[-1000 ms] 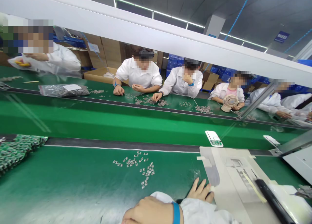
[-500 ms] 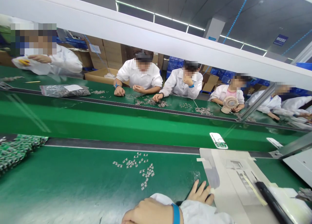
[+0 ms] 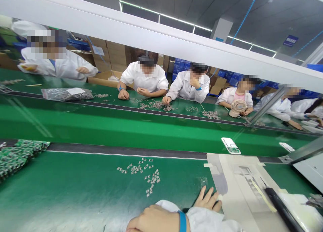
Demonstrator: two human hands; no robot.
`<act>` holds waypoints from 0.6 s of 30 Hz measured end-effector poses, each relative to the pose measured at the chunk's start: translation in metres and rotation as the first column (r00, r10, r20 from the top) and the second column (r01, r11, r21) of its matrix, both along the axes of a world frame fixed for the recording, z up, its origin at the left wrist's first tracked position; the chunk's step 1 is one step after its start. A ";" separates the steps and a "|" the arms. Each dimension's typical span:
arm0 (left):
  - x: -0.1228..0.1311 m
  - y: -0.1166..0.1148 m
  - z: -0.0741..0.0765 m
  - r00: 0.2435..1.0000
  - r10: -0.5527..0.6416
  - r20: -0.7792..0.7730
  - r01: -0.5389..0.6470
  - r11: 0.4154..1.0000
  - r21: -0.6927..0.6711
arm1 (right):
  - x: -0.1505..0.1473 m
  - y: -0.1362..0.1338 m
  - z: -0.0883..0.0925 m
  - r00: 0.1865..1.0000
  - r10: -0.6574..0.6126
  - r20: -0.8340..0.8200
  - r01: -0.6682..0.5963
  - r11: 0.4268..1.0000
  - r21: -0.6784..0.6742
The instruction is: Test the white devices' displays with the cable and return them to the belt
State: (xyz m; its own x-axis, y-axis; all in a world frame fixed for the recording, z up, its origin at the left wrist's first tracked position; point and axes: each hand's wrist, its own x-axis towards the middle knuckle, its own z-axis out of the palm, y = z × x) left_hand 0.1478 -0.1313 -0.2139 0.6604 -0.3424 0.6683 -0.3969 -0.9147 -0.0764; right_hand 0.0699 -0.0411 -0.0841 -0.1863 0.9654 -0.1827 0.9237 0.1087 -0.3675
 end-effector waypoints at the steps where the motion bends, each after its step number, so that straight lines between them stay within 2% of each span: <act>1: 0.000 0.000 0.000 1.000 0.001 0.009 -0.001 1.000 -0.003 | 0.000 0.000 0.001 1.000 -0.001 0.002 0.001 1.000 0.000; 18: 0.004 -0.004 -0.004 0.990 0.039 0.135 -0.032 0.998 -0.049 | 0.000 0.002 0.000 1.000 0.005 0.015 -0.006 1.000 0.011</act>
